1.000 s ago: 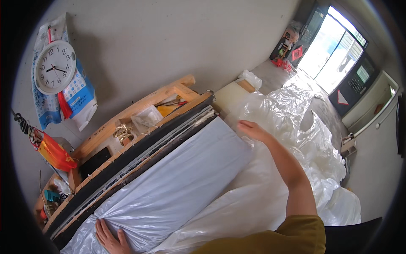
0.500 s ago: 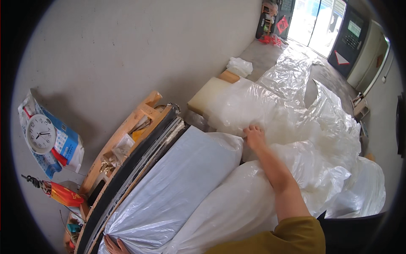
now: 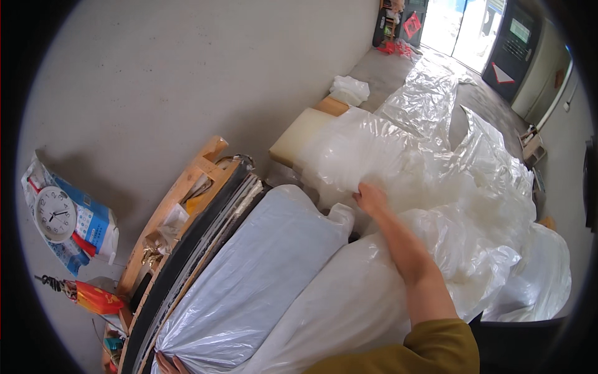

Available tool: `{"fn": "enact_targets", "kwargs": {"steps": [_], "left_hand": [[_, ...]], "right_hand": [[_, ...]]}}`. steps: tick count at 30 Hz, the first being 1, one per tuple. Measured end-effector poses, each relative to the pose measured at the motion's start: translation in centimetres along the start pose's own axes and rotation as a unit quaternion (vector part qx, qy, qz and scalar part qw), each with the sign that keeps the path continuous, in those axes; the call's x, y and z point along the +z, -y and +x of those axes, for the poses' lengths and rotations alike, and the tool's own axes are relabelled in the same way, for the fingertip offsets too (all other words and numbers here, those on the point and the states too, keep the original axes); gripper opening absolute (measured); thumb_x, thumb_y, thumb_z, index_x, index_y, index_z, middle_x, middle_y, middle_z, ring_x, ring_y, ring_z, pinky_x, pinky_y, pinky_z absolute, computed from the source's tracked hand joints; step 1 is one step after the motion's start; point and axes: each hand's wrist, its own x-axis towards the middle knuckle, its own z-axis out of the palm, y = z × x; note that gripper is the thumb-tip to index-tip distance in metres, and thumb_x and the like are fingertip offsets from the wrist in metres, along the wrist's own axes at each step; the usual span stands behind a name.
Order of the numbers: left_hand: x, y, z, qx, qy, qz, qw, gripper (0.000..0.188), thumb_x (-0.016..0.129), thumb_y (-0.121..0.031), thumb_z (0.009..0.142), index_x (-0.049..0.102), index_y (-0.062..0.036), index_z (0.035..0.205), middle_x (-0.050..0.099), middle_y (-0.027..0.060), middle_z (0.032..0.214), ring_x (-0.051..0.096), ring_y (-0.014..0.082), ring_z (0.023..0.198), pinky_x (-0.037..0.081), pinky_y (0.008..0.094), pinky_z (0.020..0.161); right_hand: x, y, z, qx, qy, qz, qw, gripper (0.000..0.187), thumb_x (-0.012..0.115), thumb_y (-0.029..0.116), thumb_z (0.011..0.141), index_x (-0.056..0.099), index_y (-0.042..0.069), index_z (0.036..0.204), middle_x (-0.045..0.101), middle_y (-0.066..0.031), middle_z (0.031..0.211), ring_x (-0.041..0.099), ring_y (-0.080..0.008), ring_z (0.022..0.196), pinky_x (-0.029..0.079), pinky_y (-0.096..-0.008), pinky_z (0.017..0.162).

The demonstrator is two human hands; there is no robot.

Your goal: The person repeatedly spreads, smooths, and folds large plastic sheets by hand over a workbench.

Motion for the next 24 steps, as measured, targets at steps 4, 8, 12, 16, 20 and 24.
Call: {"fn": "enact_targets", "kwargs": {"steps": [4, 8, 12, 16, 20, 24], "left_hand": [[-0.4, 0.7, -0.6, 0.038, -0.033, -0.018, 0.999, 0.061, 0.034, -0.052, 0.090, 0.034, -0.0120, 0.136, 0.034, 0.0113, 0.139, 0.035, 0.0330, 0.123, 0.031, 0.0450, 0.100], [0.0, 1.4, -0.2, 0.062, -0.065, -0.028, 0.996, 0.061, 0.035, -0.052, 0.090, 0.035, -0.0106, 0.135, 0.037, 0.0123, 0.136, 0.039, 0.0348, 0.120, 0.032, 0.0457, 0.099], [0.2, 1.2, -0.5, 0.052, -0.065, -0.030, 0.996, 0.061, 0.037, -0.051, 0.090, 0.036, -0.0096, 0.134, 0.037, 0.0138, 0.136, 0.038, 0.0354, 0.120, 0.032, 0.0455, 0.099], [-0.2, -0.2, -0.1, 0.048, -0.053, -0.068, 0.995, 0.060, 0.037, -0.051, 0.090, 0.036, -0.0094, 0.134, 0.036, 0.0135, 0.137, 0.036, 0.0359, 0.121, 0.031, 0.0458, 0.100], [-0.6, 1.0, -0.7, 0.052, -0.052, -0.015, 0.997, 0.061, 0.034, -0.053, 0.090, 0.034, -0.0119, 0.136, 0.036, 0.0119, 0.137, 0.036, 0.0345, 0.122, 0.030, 0.0455, 0.100], [-0.6, 1.2, -0.6, 0.047, -0.050, -0.016, 0.997, 0.062, 0.033, -0.054, 0.090, 0.033, -0.0140, 0.137, 0.036, 0.0109, 0.137, 0.036, 0.0339, 0.122, 0.029, 0.0470, 0.101]], "right_hand": [[-3.2, -3.4, -0.9, 0.056, 0.159, 0.502, 0.848, 0.019, 0.056, 0.022, 0.086, 0.055, 0.003, 0.080, 0.061, -0.0079, 0.072, 0.057, -0.0132, 0.057, 0.046, -0.0265, 0.052], [-8.5, -10.4, 1.5, 0.147, 0.188, 0.191, 0.952, 0.008, 0.051, 0.010, 0.083, 0.055, 0.004, 0.087, 0.061, -0.0098, 0.070, 0.059, -0.0205, 0.061, 0.047, -0.0318, 0.057], [-12.5, -0.8, -0.6, 0.149, -0.117, 0.132, 0.973, 0.024, 0.054, 0.019, 0.082, 0.048, 0.006, 0.101, 0.060, -0.0168, 0.096, 0.057, -0.0347, 0.091, 0.046, -0.0444, 0.072], [-2.1, -2.7, -2.9, 0.050, 0.000, -0.023, 0.999, 0.020, 0.055, 0.026, 0.081, 0.055, 0.007, 0.087, 0.060, -0.0179, 0.087, 0.058, -0.0343, 0.084, 0.044, -0.0446, 0.070], [-2.2, 0.1, -6.2, -0.165, 0.034, 0.147, 0.975, 0.015, 0.053, 0.018, 0.083, 0.057, 0.004, 0.080, 0.060, -0.0164, 0.079, 0.059, -0.0307, 0.077, 0.043, -0.0421, 0.065], [-9.2, 2.3, -6.7, -0.112, 0.102, 0.296, 0.943, 0.015, 0.049, 0.014, 0.089, 0.061, 0.006, 0.084, 0.059, -0.0110, 0.073, 0.059, -0.0206, 0.073, 0.043, -0.0382, 0.061]]}}
